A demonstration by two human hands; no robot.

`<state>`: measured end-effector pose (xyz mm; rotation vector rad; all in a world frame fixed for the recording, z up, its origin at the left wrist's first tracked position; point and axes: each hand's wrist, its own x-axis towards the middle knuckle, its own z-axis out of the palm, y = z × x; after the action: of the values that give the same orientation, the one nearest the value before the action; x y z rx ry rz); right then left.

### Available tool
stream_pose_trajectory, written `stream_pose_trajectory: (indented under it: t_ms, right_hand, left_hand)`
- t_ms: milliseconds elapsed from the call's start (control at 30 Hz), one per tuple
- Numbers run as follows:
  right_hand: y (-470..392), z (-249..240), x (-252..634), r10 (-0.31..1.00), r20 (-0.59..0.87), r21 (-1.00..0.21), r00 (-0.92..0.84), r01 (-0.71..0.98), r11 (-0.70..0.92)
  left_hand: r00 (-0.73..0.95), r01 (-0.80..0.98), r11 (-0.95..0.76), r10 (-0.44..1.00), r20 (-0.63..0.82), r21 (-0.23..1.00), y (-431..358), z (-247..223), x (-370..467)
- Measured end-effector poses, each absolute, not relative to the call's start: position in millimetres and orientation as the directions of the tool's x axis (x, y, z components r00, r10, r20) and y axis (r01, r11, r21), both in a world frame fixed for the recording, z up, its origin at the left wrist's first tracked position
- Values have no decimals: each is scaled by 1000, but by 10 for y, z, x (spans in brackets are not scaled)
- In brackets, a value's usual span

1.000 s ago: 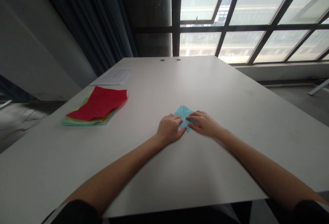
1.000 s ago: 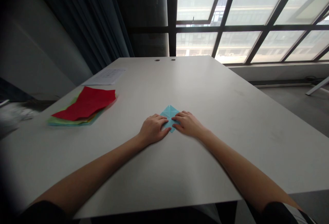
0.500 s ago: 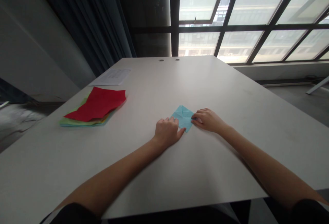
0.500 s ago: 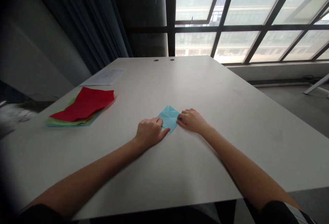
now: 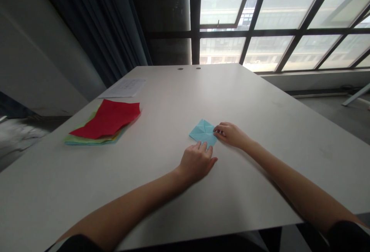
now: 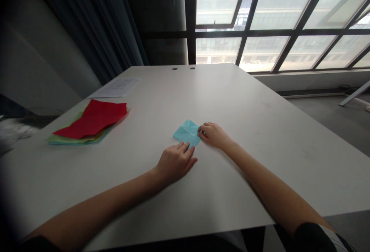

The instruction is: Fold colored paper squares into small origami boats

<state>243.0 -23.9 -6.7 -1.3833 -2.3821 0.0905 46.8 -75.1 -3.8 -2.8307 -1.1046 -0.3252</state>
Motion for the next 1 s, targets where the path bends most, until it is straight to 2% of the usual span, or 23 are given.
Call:
stream_pose_trajectory:
  t_ms: [300, 633, 867, 1000]
  right_hand:
    - [-107, -109, 2184, 880, 267, -321, -394, 824, 466]
    - [-74, -175, 2156, 889, 301, -536, -345, 710, 457]
    - [-98, -196, 2161, 848, 336, -546, -409, 649, 529]
    - [-114, -196, 2190, 808, 373, -455, -456, 669, 587]
  left_hand:
    - [720, 676, -737, 660, 213, -2, -749, -25, 454]
    - [708, 690, -724, 673, 214, -3, -754, 0, 457]
    - [711, 677, -736, 654, 258, -4, -756, -5, 447]
    - [669, 692, -722, 650, 361, 18, -585, 9, 372]
